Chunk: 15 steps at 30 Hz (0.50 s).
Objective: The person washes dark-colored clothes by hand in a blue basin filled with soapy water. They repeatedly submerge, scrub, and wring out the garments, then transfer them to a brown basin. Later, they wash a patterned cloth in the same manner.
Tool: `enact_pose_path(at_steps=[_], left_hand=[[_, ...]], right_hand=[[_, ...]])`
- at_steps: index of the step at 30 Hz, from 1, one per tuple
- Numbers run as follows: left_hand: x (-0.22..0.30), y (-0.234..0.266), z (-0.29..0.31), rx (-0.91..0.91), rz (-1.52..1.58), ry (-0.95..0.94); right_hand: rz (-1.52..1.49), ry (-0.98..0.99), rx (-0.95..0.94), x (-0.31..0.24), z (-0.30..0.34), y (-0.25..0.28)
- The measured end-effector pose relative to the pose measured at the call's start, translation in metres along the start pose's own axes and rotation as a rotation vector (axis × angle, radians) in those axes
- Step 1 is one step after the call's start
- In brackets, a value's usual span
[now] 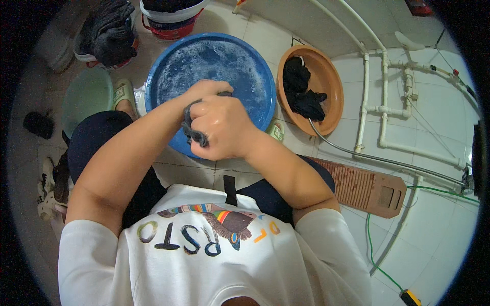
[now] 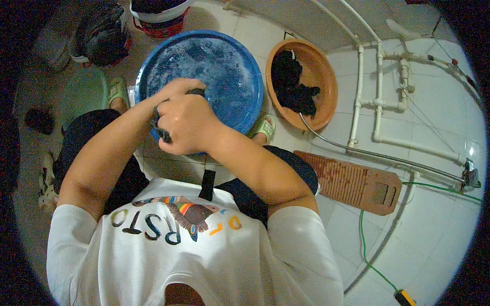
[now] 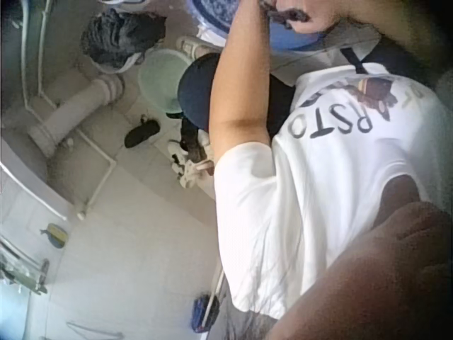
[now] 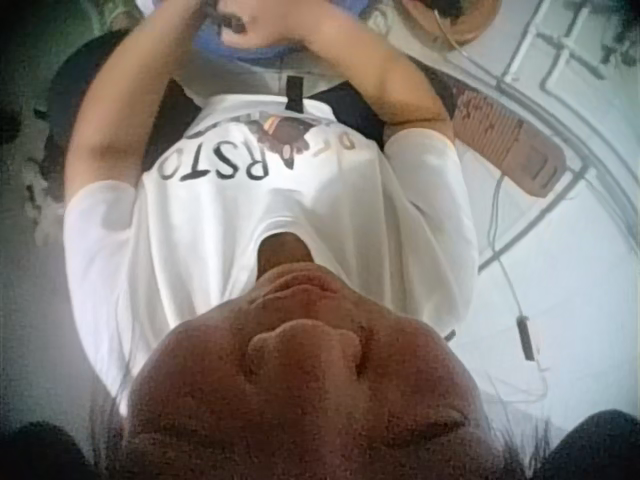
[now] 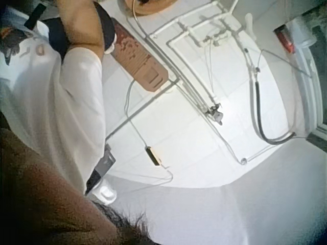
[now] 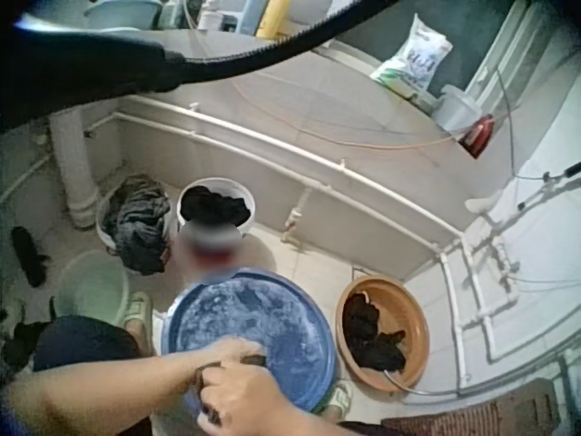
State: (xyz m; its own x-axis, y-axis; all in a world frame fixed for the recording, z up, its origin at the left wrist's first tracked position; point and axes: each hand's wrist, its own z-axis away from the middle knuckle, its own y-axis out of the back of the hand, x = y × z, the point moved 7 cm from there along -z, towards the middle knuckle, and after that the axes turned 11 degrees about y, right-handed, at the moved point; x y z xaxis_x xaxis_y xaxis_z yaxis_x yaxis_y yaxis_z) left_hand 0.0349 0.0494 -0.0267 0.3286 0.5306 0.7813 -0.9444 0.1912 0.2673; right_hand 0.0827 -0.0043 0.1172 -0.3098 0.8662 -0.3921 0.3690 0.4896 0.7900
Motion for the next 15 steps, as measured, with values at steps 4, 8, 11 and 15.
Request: enact_pose_path(at_steps=[4,8,11,15], left_hand=[[-0.020,-0.004,-0.010,0.043,0.396,0.033],[-0.018,-0.010,0.006,0.003,1.135,0.386],[-0.012,0.007,-0.002,0.109,1.084,0.322],[0.006,0.001,0.010,0.061,0.909,0.428]], right_hand=[[-0.031,-0.005,0.007,0.007,0.014,0.001],[-0.717,-0.918,0.482,0.087,0.089,-0.001],[-1.421,-1.282,1.165,0.131,0.141,-0.015],[-1.425,-1.391,1.354,0.144,0.187,-0.010]])
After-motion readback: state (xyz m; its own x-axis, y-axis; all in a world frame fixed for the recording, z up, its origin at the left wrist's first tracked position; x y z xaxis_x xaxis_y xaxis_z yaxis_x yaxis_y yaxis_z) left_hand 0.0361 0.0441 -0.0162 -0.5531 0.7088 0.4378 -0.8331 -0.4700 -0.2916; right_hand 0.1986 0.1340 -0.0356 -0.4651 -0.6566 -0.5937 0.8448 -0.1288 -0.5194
